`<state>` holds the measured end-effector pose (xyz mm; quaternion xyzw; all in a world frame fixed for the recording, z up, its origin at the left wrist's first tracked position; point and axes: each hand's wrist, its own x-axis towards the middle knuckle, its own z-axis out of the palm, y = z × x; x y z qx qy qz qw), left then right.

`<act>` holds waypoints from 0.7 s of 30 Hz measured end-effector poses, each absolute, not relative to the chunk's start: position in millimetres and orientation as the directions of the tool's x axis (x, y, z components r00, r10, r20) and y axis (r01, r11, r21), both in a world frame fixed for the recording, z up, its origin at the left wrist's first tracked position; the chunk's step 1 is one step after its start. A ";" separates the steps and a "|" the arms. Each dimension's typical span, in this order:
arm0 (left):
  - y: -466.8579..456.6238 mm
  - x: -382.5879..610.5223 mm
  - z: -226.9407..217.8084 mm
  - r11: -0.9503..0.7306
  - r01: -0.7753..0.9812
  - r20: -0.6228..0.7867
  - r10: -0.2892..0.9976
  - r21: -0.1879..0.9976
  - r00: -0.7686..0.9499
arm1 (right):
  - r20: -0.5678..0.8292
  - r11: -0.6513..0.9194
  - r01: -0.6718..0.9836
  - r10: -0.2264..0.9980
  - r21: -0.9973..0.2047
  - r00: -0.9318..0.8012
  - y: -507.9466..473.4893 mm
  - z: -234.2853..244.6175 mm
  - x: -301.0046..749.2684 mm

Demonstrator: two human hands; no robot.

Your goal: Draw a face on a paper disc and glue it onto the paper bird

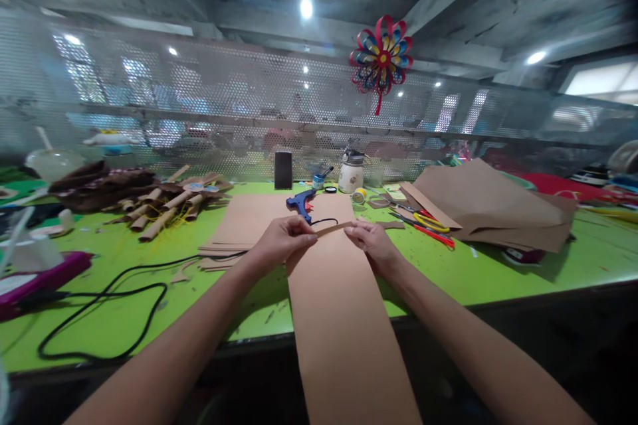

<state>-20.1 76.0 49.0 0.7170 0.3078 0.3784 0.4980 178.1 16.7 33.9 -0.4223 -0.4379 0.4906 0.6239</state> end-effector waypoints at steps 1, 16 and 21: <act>76.0 -20.1 49.0 -0.314 0.062 0.238 0.821 0.947 0.520 | 0.130 0.158 -0.256 0.984 -0.954 0.123 16.6 33.7 178.1; 75.5 -17.9 48.3 -0.319 0.049 0.253 0.828 0.947 0.501 | 0.143 0.171 -0.276 0.983 -0.946 0.118 16.7 29.2 177.9; 74.6 -18.4 50.3 -0.322 0.057 0.250 0.824 0.945 0.509 | 0.155 0.196 -0.228 0.971 -0.954 0.184 20.6 28.1 180.8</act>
